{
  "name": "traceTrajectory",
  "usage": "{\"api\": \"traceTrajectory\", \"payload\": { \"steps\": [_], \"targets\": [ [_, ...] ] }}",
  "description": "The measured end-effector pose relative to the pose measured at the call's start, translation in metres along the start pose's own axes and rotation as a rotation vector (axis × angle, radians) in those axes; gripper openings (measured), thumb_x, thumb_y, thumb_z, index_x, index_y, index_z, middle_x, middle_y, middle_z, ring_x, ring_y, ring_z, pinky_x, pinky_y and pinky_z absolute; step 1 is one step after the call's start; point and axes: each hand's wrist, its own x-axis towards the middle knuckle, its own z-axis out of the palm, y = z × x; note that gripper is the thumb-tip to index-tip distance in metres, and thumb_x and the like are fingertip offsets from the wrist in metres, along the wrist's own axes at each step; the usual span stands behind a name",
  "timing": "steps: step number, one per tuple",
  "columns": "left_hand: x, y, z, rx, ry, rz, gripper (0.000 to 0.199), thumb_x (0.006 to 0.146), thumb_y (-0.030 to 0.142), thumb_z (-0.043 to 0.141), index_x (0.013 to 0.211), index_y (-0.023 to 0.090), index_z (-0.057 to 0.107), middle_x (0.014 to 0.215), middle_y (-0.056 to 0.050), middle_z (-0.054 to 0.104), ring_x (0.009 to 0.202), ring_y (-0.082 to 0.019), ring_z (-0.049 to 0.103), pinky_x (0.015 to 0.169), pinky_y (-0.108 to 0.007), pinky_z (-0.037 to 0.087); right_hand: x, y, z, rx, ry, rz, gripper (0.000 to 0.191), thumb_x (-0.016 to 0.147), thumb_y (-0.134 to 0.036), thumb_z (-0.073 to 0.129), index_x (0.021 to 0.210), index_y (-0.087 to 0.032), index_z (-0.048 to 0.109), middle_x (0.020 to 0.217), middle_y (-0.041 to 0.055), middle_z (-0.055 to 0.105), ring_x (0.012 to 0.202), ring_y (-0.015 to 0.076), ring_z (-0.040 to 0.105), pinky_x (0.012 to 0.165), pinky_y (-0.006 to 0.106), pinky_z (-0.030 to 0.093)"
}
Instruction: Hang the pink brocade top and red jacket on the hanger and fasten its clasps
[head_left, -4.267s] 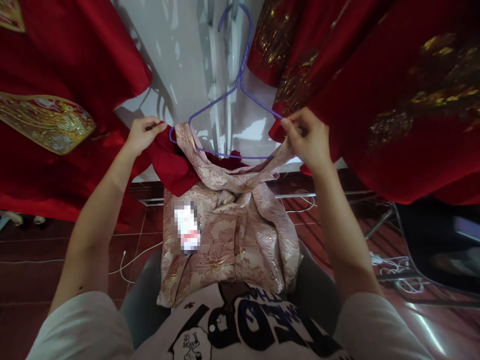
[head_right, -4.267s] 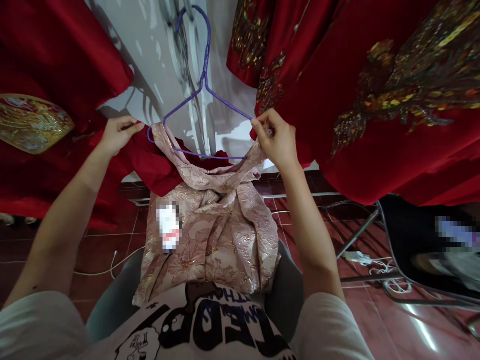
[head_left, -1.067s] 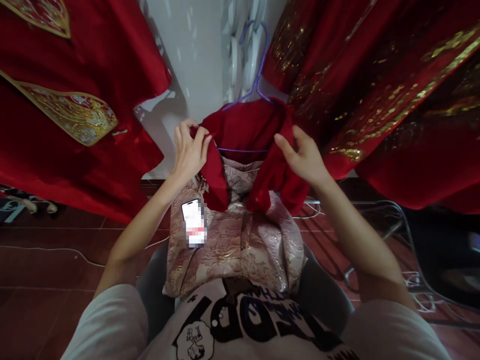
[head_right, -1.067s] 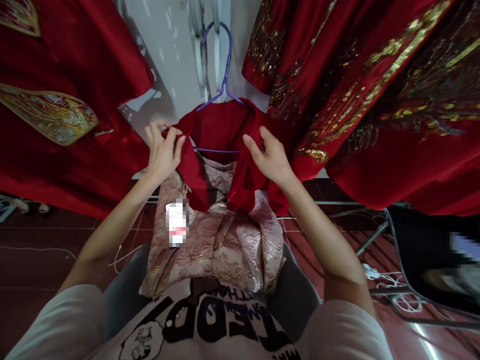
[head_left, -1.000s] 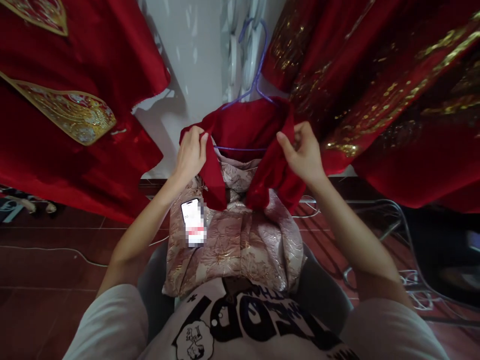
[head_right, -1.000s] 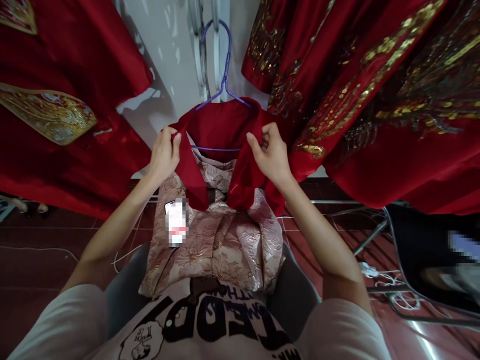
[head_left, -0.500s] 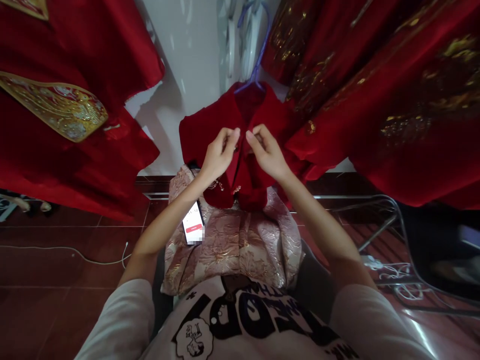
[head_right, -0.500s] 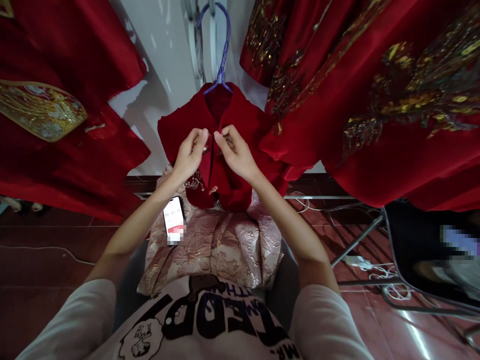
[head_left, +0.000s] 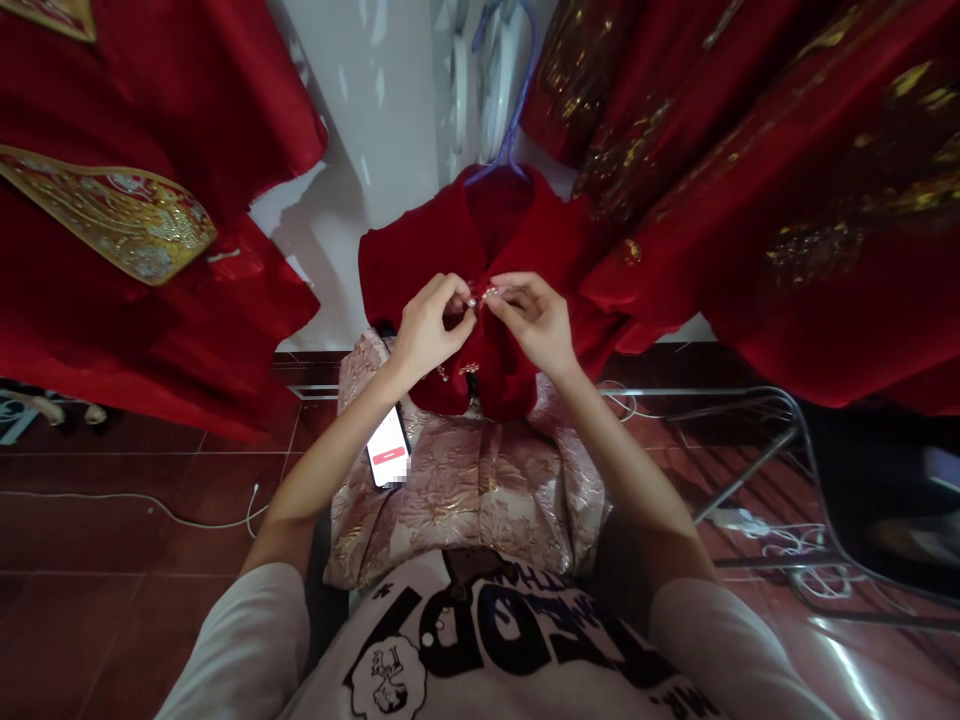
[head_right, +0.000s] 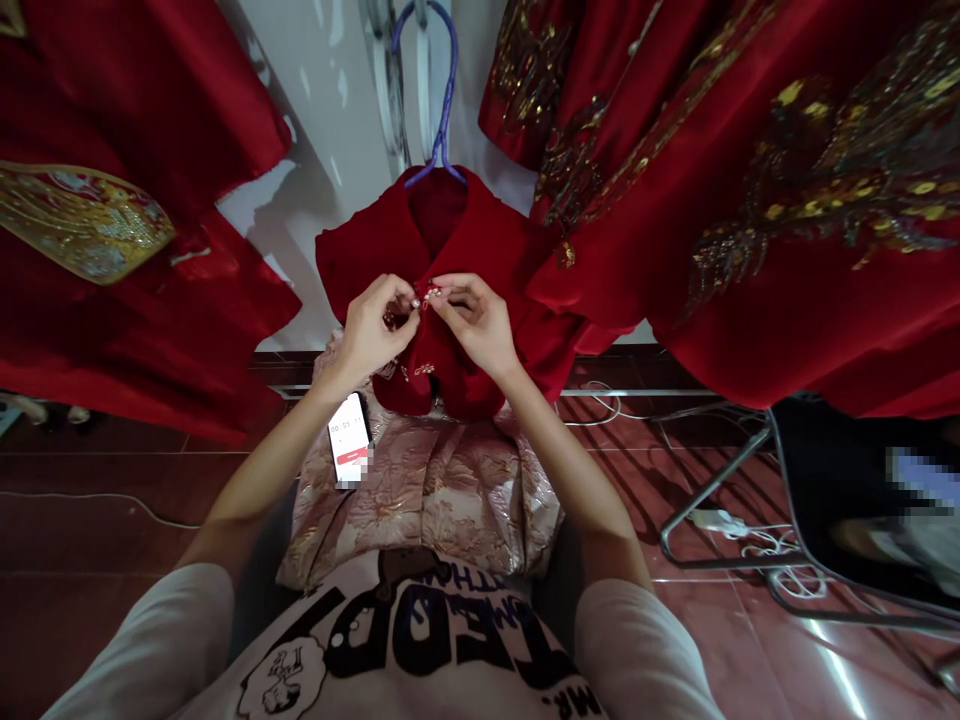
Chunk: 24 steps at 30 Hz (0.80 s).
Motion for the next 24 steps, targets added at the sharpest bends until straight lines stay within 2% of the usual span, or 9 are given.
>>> {"api": "traceTrajectory", "payload": {
  "steps": [7,12,17,24],
  "targets": [
    [0.001,0.018,-0.012,0.121,-0.073,0.073,0.007,0.086,0.016,0.06,0.085,0.022,0.056,0.085,-0.003,0.063,0.082,-0.02,0.063,0.075,-0.036,0.051,-0.013,-0.01,0.005,-0.01,0.131,-0.038,0.034,0.083,-0.053,0.071,0.104,-0.026,0.068,0.103,0.0031,0.071,0.098,0.0179,0.07,0.093,0.035,0.059],
    [0.007,0.021,-0.012,0.146,-0.096,0.073,0.011,0.089,0.022,0.062,0.08,0.022,0.055,0.08,-0.003,0.062,0.078,-0.021,0.062,0.073,-0.036,0.048,-0.019,-0.013,0.008,-0.061,0.215,-0.057,0.029,0.085,-0.048,0.07,0.105,-0.027,0.075,0.107,0.0032,0.073,0.101,0.0193,0.07,0.095,0.038,0.06],
    [0.011,0.016,-0.011,0.179,-0.115,0.08,0.013,0.088,0.02,0.063,0.077,0.021,0.055,0.077,-0.002,0.062,0.074,-0.019,0.062,0.068,-0.032,0.046,-0.018,-0.014,0.004,-0.025,0.204,-0.096,0.026,0.082,-0.042,0.076,0.104,-0.029,0.078,0.104,0.0018,0.074,0.098,0.0183,0.071,0.095,0.039,0.061],
    [0.014,0.016,-0.014,0.282,-0.24,0.085,0.012,0.094,0.023,0.058,0.086,0.016,0.063,0.086,-0.004,0.068,0.076,-0.016,0.064,0.068,-0.027,0.045,-0.013,-0.005,-0.001,0.029,0.188,-0.094,0.035,0.074,-0.043,0.083,0.103,-0.024,0.079,0.098,0.0016,0.074,0.087,0.0149,0.072,0.088,0.034,0.064]
  ]
}}
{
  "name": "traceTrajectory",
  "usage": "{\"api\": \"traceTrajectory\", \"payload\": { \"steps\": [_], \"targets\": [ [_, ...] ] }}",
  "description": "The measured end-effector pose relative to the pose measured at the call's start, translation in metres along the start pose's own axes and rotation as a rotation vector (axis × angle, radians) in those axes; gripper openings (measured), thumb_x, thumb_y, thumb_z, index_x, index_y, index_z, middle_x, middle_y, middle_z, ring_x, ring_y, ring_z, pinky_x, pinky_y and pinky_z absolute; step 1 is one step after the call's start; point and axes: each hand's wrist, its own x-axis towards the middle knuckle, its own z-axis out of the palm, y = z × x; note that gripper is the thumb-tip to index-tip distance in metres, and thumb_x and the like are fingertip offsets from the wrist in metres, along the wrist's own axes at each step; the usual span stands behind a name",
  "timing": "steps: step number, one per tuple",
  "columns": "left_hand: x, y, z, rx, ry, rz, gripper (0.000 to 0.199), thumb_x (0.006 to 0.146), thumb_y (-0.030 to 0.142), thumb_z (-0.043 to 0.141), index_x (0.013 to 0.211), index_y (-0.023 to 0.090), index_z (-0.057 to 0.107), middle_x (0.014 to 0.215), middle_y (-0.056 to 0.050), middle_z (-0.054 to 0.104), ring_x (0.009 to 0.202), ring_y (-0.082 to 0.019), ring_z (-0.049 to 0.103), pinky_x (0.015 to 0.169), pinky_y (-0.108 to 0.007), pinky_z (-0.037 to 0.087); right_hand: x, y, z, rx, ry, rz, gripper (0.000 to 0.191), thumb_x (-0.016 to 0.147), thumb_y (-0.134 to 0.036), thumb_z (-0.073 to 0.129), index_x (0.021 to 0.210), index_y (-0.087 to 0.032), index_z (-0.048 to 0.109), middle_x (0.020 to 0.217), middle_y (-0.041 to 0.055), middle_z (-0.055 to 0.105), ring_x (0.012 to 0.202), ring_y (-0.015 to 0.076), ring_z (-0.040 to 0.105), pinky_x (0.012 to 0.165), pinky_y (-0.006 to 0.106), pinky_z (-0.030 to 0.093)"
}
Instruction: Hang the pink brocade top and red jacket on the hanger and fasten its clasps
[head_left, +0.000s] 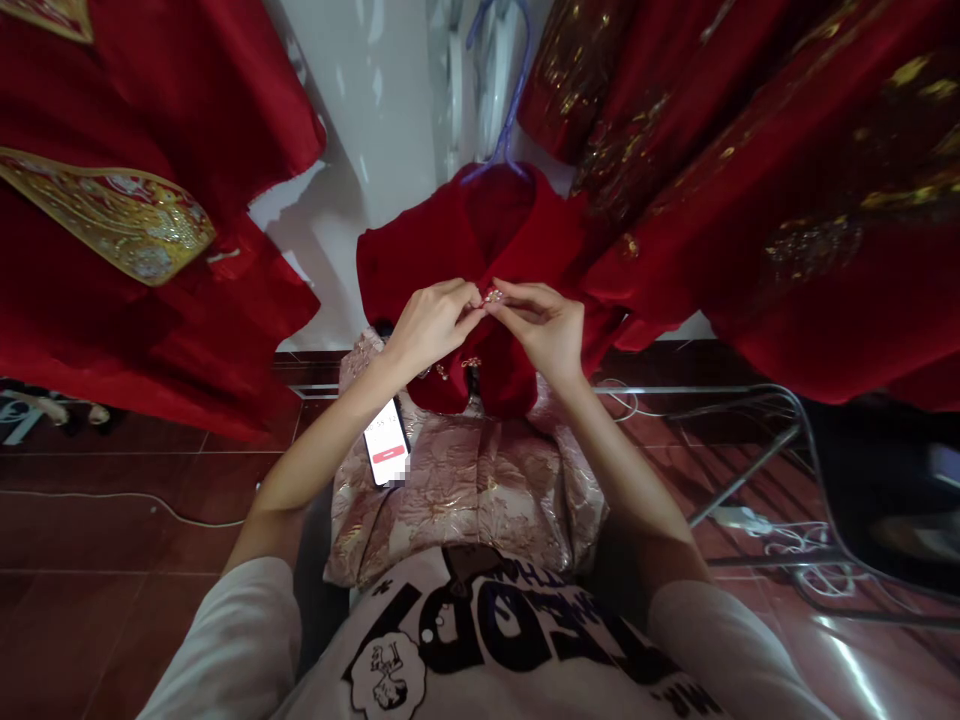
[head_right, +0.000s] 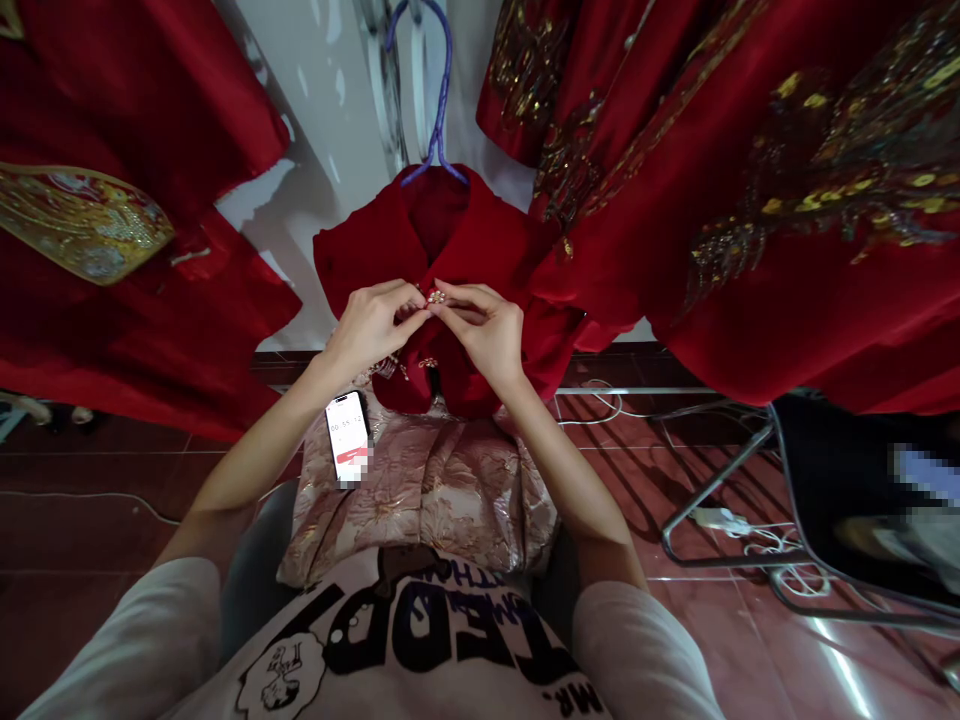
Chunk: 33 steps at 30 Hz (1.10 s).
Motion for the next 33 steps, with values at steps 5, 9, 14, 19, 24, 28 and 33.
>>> {"api": "traceTrajectory", "payload": {
  "steps": [5,9,14,19,24,28,33],
  "targets": [
    [0.005,-0.001,-0.001,0.075,-0.024,0.081,0.016,0.095,0.02,0.054,0.084,0.015,0.066,0.078,-0.004,0.065,0.074,-0.016,0.063,0.068,-0.028,0.047,0.001,0.005,-0.001,0.008,-0.031,-0.032,0.033,0.077,-0.039,0.081,0.107,-0.025,0.078,0.101,0.0018,0.074,0.088,0.0143,0.073,0.088,0.033,0.064],
    [0.009,-0.006,0.004,0.092,-0.02,0.139,0.019,0.093,0.015,0.052,0.079,0.015,0.065,0.075,-0.003,0.063,0.076,-0.017,0.063,0.071,-0.029,0.049,0.003,0.007,-0.002,0.001,-0.064,-0.054,0.032,0.079,-0.035,0.079,0.109,-0.024,0.077,0.104,0.0024,0.073,0.088,0.0145,0.073,0.089,0.034,0.064],
    [0.011,-0.006,0.015,0.02,0.016,0.11,0.014,0.092,0.013,0.053,0.082,0.015,0.063,0.08,-0.004,0.063,0.079,-0.017,0.063,0.073,-0.029,0.05,0.007,0.011,-0.004,-0.102,-0.099,-0.072,0.035,0.084,-0.03,0.07,0.117,-0.021,0.073,0.108,0.0046,0.072,0.09,0.0154,0.072,0.091,0.035,0.062],
    [0.005,-0.006,0.028,-0.296,0.065,-0.007,0.011,0.095,0.014,0.05,0.095,0.017,0.061,0.093,-0.005,0.066,0.083,-0.014,0.064,0.078,-0.027,0.052,0.004,0.016,-0.007,-0.359,-0.223,-0.192,0.064,0.083,-0.027,0.061,0.146,-0.025,0.05,0.139,0.009,0.058,0.123,0.025,0.059,0.107,0.047,0.051],
    [-0.006,-0.014,0.039,-0.699,-0.017,-0.059,0.014,0.095,0.017,0.051,0.108,0.019,0.058,0.113,-0.007,0.067,0.106,-0.014,0.064,0.093,-0.028,0.053,-0.018,0.032,-0.004,-0.643,-0.347,-0.307,0.095,0.08,-0.016,0.054,0.162,-0.024,0.007,0.166,0.0114,0.019,0.153,0.0314,0.021,0.118,0.058,0.032],
    [-0.02,-0.022,0.034,-0.793,-0.025,-0.135,0.012,0.097,0.026,0.054,0.104,0.019,0.061,0.114,-0.006,0.068,0.109,-0.015,0.064,0.099,-0.031,0.051,-0.033,0.055,-0.008,-0.827,-0.407,-0.275,0.093,0.081,-0.008,0.046,0.162,-0.022,0.002,0.169,0.013,0.002,0.152,0.0356,0.023,0.112,0.065,0.036],
    [-0.041,-0.047,0.028,-0.75,0.041,-0.292,0.013,0.095,0.028,0.058,0.102,0.02,0.064,0.11,-0.005,0.069,0.105,-0.015,0.065,0.098,-0.031,0.051,-0.039,0.087,-0.019,-0.929,-0.337,-0.299,0.078,0.082,-0.009,0.05,0.155,-0.025,0.028,0.169,0.0112,0.001,0.135,0.0339,0.047,0.101,0.058,0.047]
  ]
}}
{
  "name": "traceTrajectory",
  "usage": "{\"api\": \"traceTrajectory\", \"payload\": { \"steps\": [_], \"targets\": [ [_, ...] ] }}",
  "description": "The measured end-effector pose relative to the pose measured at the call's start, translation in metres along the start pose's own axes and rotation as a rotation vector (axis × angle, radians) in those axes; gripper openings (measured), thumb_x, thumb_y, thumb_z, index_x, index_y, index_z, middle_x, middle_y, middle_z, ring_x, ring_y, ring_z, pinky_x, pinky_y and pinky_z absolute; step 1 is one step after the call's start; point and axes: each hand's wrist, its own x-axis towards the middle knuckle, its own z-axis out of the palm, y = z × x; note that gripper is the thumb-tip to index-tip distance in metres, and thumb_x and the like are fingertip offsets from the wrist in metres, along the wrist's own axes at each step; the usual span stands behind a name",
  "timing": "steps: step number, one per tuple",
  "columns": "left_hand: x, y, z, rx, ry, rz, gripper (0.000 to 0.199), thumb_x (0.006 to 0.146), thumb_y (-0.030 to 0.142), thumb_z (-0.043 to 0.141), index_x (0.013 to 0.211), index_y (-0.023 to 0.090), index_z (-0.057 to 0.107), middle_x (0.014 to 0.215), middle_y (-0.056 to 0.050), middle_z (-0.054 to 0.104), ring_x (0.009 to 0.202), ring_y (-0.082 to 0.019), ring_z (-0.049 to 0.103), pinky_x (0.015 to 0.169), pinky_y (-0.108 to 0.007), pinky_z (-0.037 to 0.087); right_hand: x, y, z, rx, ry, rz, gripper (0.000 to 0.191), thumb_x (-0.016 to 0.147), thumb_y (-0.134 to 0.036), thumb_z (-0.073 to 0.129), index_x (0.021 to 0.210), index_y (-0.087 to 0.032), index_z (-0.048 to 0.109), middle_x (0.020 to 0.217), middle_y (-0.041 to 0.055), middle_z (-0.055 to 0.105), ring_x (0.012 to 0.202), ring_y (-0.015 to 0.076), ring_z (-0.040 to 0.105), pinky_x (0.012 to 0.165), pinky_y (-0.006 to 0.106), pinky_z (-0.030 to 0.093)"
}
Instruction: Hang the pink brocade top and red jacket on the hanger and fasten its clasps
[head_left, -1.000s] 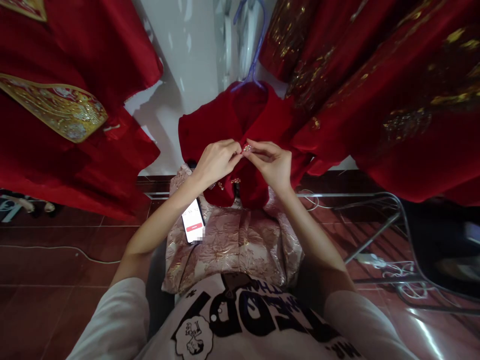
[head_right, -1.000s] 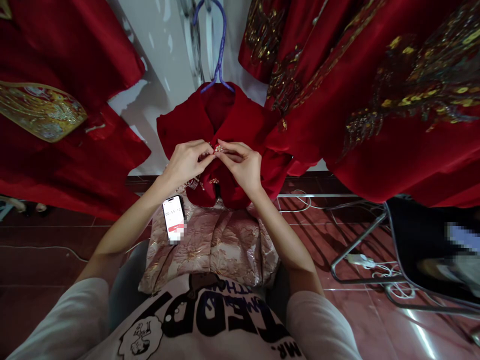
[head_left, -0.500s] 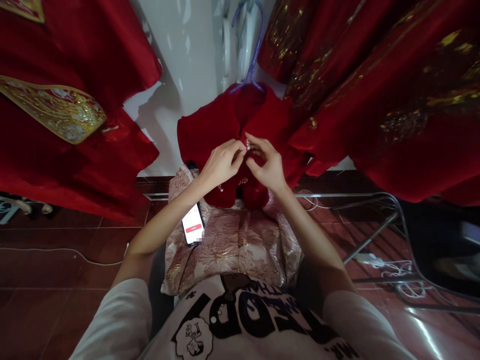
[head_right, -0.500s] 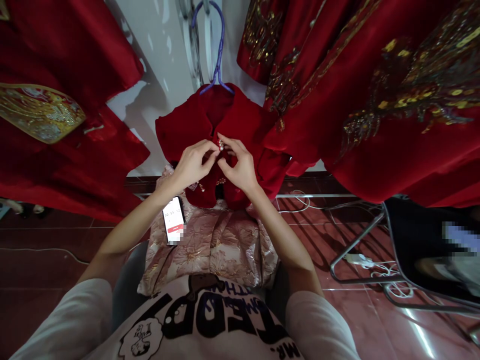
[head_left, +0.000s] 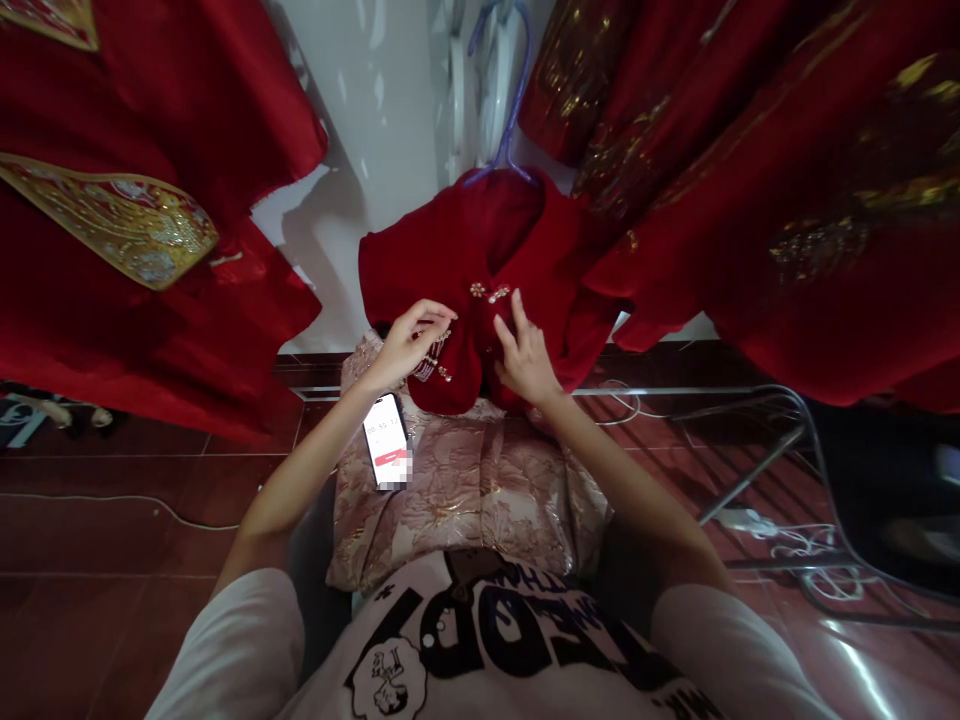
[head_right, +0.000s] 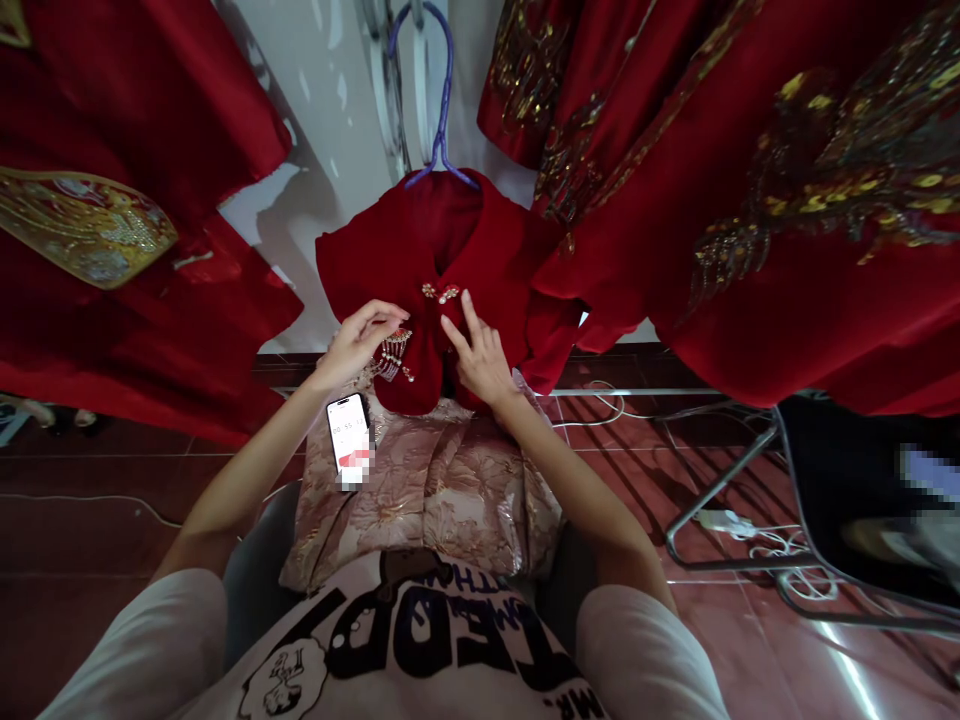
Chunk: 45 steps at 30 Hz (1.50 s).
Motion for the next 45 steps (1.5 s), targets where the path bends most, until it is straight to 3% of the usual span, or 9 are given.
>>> {"api": "traceTrajectory", "payload": {
  "steps": [4,7,11,15,21,28,34,39,45],
  "targets": [
    [-0.006,-0.025,-0.01,0.008,0.128,-0.037,0.011,0.092,0.027,0.06,0.1,0.02,0.063,0.111,-0.006,0.067,0.103,-0.015,0.065,0.098,-0.032,0.051,-0.007,0.018,0.007,0.075,0.294,0.037,0.067,0.083,-0.017,0.054,0.147,-0.028,0.036,0.161,0.013,0.028,0.121,0.026,0.057,0.099,0.051,0.051],
    [-0.009,-0.037,-0.011,0.023,0.156,-0.066,0.01,0.09,0.026,0.061,0.099,0.02,0.062,0.11,-0.006,0.068,0.102,-0.015,0.066,0.095,-0.032,0.052,-0.007,0.03,0.001,0.179,0.433,0.108,0.052,0.086,-0.025,0.052,0.137,-0.023,0.044,0.129,0.0127,0.058,0.106,0.0226,0.063,0.091,0.046,0.055],
    [-0.016,-0.043,-0.006,0.046,0.112,-0.076,0.014,0.09,0.021,0.057,0.103,0.02,0.062,0.113,-0.006,0.07,0.099,-0.013,0.067,0.095,-0.031,0.052,0.005,0.044,-0.024,0.272,0.606,0.292,0.026,0.097,-0.033,0.042,0.116,-0.02,0.056,0.102,0.0082,0.062,0.091,0.0182,0.065,0.084,0.04,0.056],
    [-0.02,-0.044,0.003,0.066,0.081,-0.077,0.021,0.089,0.021,0.058,0.11,0.02,0.062,0.116,-0.008,0.07,0.093,-0.012,0.068,0.089,-0.028,0.053,0.021,0.043,-0.057,0.367,0.693,0.266,0.027,0.099,-0.042,0.042,0.107,-0.021,0.058,0.097,0.0068,0.063,0.089,0.0169,0.067,0.083,0.037,0.056],
    [-0.019,-0.042,0.011,0.05,0.158,-0.097,0.026,0.085,0.011,0.057,0.108,0.019,0.064,0.113,-0.008,0.073,0.093,-0.011,0.07,0.09,-0.028,0.055,0.027,-0.002,-0.08,0.435,0.527,0.219,0.023,0.094,-0.045,0.052,0.097,-0.023,0.057,0.082,0.0021,0.061,0.073,0.0137,0.064,0.069,0.031,0.056],
    [-0.014,-0.035,0.011,-0.017,0.191,-0.142,0.025,0.083,0.012,0.059,0.106,0.017,0.066,0.109,-0.009,0.075,0.098,-0.016,0.072,0.094,-0.032,0.057,0.031,-0.061,-0.031,0.648,0.142,0.239,0.025,0.081,-0.026,0.058,0.104,-0.022,0.05,0.085,0.0003,0.064,0.071,0.0124,0.063,0.063,0.026,0.056],
    [-0.013,-0.03,0.01,-0.065,0.25,-0.16,0.02,0.081,0.014,0.064,0.1,0.016,0.069,0.108,-0.009,0.076,0.098,-0.017,0.073,0.096,-0.035,0.057,0.044,-0.074,0.007,0.64,0.17,0.378,0.027,0.085,-0.028,0.055,0.11,-0.023,0.049,0.093,0.0041,0.067,0.076,0.0144,0.065,0.066,0.028,0.058],
    [-0.015,-0.027,0.008,-0.099,0.283,-0.181,0.018,0.082,0.02,0.066,0.099,0.016,0.071,0.108,-0.01,0.077,0.096,-0.017,0.074,0.095,-0.033,0.058,0.04,-0.075,0.008,0.611,0.134,0.328,0.038,0.083,-0.024,0.056,0.121,-0.022,0.052,0.111,0.0069,0.068,0.087,0.0159,0.067,0.075,0.031,0.061],
    [-0.015,-0.03,0.009,-0.085,0.272,-0.175,0.02,0.082,0.024,0.07,0.1,0.017,0.073,0.106,-0.008,0.077,0.094,-0.018,0.074,0.092,-0.034,0.06,0.041,-0.074,0.008,0.706,0.173,0.413,0.028,0.089,-0.041,0.059,0.11,-0.022,0.058,0.105,0.0069,0.07,0.09,0.017,0.068,0.072,0.03,0.061]
  ]
}}
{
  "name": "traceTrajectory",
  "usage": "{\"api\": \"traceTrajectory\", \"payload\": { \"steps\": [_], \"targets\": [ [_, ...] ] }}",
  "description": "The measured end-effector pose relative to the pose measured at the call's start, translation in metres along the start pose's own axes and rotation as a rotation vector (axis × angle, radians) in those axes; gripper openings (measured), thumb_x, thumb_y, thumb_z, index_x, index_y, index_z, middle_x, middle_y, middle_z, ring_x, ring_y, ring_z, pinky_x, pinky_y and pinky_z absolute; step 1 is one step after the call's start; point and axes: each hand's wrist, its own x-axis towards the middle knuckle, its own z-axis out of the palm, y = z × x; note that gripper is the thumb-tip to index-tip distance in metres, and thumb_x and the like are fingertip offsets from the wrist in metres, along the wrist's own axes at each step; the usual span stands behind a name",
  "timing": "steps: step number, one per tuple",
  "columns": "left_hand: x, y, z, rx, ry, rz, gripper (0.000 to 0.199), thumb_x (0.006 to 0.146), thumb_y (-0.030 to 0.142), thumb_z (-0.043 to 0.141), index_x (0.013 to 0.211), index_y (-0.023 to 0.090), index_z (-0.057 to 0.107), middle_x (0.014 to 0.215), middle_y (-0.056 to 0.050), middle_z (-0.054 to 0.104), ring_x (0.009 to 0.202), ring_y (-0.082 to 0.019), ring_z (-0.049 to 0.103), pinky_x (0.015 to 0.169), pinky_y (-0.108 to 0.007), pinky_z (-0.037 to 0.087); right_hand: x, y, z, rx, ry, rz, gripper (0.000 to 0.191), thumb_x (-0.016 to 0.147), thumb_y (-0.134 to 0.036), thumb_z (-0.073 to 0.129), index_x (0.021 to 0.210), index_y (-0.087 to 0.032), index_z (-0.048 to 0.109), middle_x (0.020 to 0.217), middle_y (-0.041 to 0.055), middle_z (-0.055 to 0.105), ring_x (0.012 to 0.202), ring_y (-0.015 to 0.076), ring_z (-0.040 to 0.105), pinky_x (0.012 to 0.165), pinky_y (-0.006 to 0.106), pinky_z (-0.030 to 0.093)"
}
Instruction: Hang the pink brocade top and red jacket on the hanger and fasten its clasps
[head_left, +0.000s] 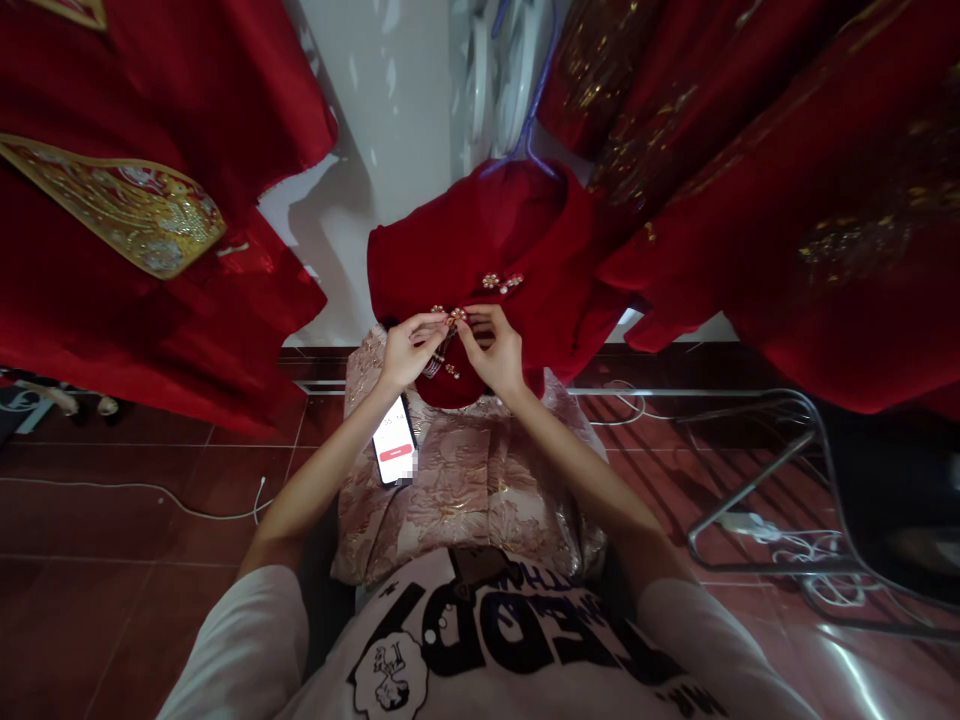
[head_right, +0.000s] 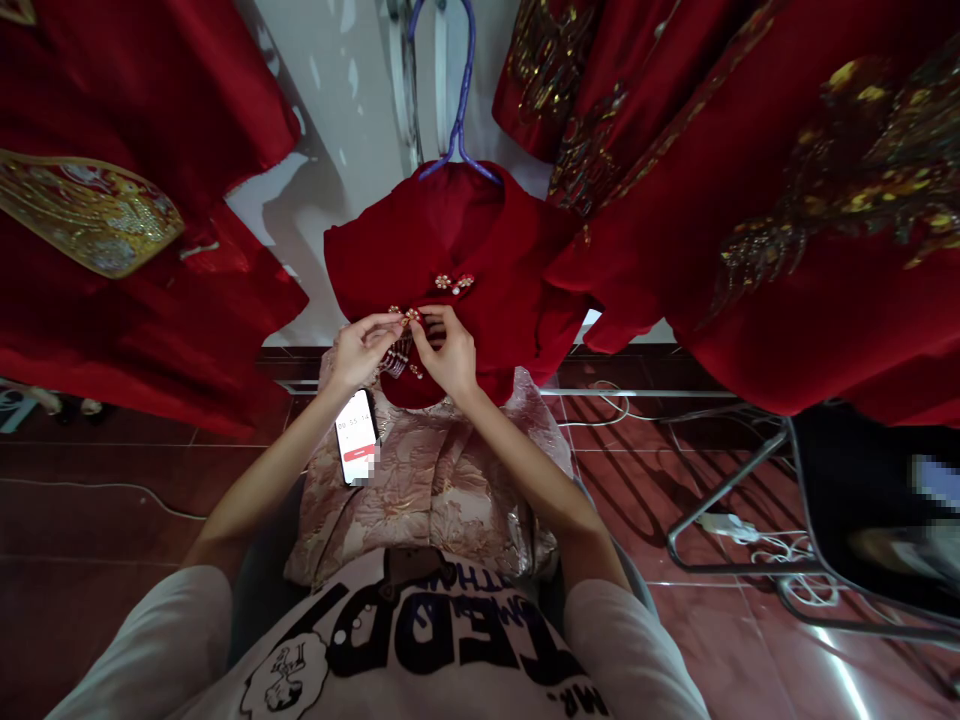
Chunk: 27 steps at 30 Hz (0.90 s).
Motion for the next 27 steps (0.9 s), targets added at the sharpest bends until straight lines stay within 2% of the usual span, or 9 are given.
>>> {"api": "traceTrajectory", "payload": {
  "steps": [5,14,19,24,27],
  "targets": [
    [0.002,-0.002,0.003,-0.04,0.039,-0.031,0.024,0.078,0.027,0.076,0.098,0.014,0.074,0.104,-0.01,0.078,0.091,-0.019,0.075,0.093,-0.037,0.06,0.003,0.001,0.006,-0.005,0.019,-0.003,0.024,0.09,-0.042,0.06,0.103,-0.021,0.058,0.102,0.0065,0.071,0.088,0.0166,0.07,0.074,0.03,0.061],
    [0.004,0.001,0.003,-0.007,0.095,-0.034,0.016,0.076,0.022,0.077,0.09,0.014,0.077,0.095,-0.008,0.079,0.086,-0.019,0.075,0.089,-0.037,0.061,0.001,0.002,0.008,-0.086,0.051,-0.02,0.02,0.092,-0.041,0.059,0.099,-0.022,0.058,0.102,0.0051,0.073,0.086,0.0175,0.071,0.075,0.032,0.062],
    [0.01,0.0,-0.005,0.022,0.032,-0.004,0.013,0.077,0.022,0.077,0.087,0.015,0.076,0.092,-0.007,0.078,0.081,-0.017,0.073,0.085,-0.034,0.06,0.004,0.003,0.009,-0.094,0.055,-0.027,0.018,0.091,-0.039,0.061,0.098,-0.022,0.06,0.1,0.0047,0.074,0.086,0.0169,0.072,0.073,0.03,0.062],
    [0.011,-0.009,-0.007,0.026,-0.038,0.002,0.015,0.08,0.019,0.071,0.094,0.016,0.068,0.095,-0.005,0.075,0.085,-0.014,0.071,0.084,-0.029,0.057,0.006,0.004,-0.001,-0.015,-0.053,-0.02,0.024,0.091,-0.041,0.059,0.102,-0.021,0.066,0.099,0.0054,0.076,0.087,0.0184,0.074,0.07,0.03,0.063],
    [0.002,-0.021,-0.005,0.084,-0.053,-0.009,0.021,0.079,0.013,0.067,0.098,0.018,0.058,0.088,-0.002,0.069,0.077,-0.011,0.067,0.071,-0.023,0.054,0.006,0.005,-0.015,-0.029,-0.15,-0.03,0.025,0.094,-0.039,0.054,0.102,-0.021,0.069,0.099,0.005,0.077,0.084,0.0179,0.075,0.074,0.031,0.062]
  ]
}}
